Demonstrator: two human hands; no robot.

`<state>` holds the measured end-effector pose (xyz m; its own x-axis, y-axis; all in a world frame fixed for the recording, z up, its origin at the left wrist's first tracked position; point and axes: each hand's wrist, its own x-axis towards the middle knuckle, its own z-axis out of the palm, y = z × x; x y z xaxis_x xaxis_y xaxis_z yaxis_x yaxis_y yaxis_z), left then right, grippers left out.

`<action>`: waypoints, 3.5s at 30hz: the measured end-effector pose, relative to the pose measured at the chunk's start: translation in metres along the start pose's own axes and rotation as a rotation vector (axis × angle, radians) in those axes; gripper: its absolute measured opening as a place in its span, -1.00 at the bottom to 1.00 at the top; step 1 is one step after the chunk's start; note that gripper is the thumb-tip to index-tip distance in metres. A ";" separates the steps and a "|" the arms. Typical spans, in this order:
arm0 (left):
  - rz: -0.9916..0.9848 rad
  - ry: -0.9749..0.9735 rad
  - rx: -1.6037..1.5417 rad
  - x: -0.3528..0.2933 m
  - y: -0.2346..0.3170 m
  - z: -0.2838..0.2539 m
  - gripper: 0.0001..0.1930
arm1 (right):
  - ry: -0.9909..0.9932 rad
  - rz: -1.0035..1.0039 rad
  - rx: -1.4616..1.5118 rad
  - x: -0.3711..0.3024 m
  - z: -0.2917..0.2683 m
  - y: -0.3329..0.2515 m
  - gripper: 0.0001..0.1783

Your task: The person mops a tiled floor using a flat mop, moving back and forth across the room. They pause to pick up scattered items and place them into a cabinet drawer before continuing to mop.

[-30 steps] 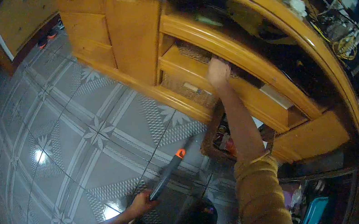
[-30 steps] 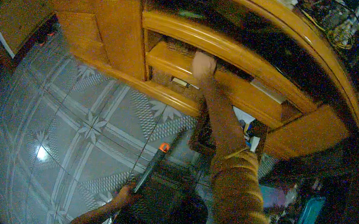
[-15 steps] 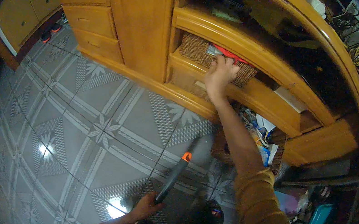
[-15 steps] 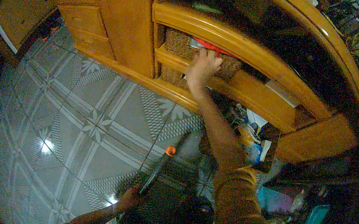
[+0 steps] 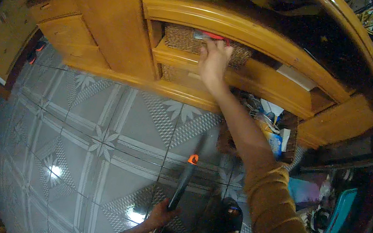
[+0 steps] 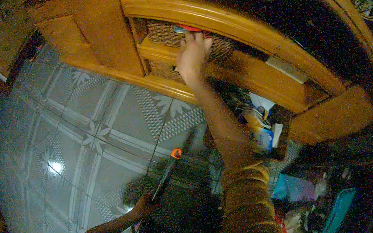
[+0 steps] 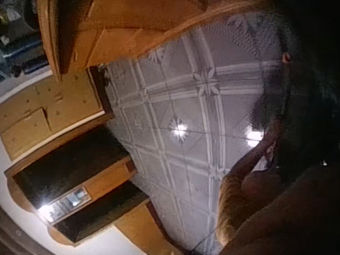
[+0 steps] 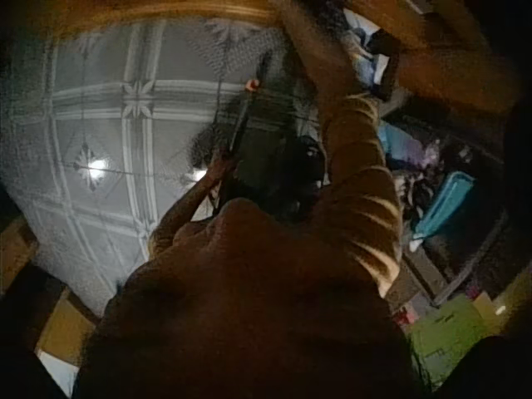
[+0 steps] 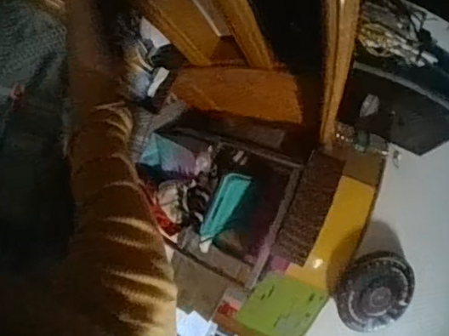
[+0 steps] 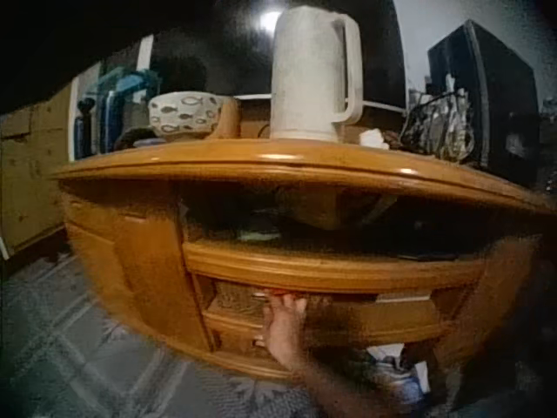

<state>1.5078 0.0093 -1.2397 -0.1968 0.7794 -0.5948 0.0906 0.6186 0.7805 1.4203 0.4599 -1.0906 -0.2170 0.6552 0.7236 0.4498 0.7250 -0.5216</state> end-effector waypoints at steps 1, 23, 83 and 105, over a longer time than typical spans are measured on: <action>0.005 -0.003 -0.001 0.003 -0.006 0.003 -0.57 | -0.015 -0.055 -0.041 0.001 -0.006 -0.001 -0.65; 0.055 0.074 -0.205 0.002 -0.026 -0.001 -0.73 | -0.127 -1.459 -1.536 -0.203 -0.186 0.208 -0.36; 0.039 0.103 -0.174 -0.034 0.018 0.002 -0.71 | -0.488 -0.122 0.047 -0.029 -0.075 0.047 -0.76; -0.020 0.077 -0.045 -0.027 0.025 0.005 -0.71 | -1.340 -0.147 -0.318 -0.061 0.021 0.077 -0.69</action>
<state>1.5206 0.0041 -1.2050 -0.2728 0.7557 -0.5954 0.0424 0.6277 0.7773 1.4500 0.4800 -1.1841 -0.8556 0.4113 -0.3141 0.4877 0.8439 -0.2234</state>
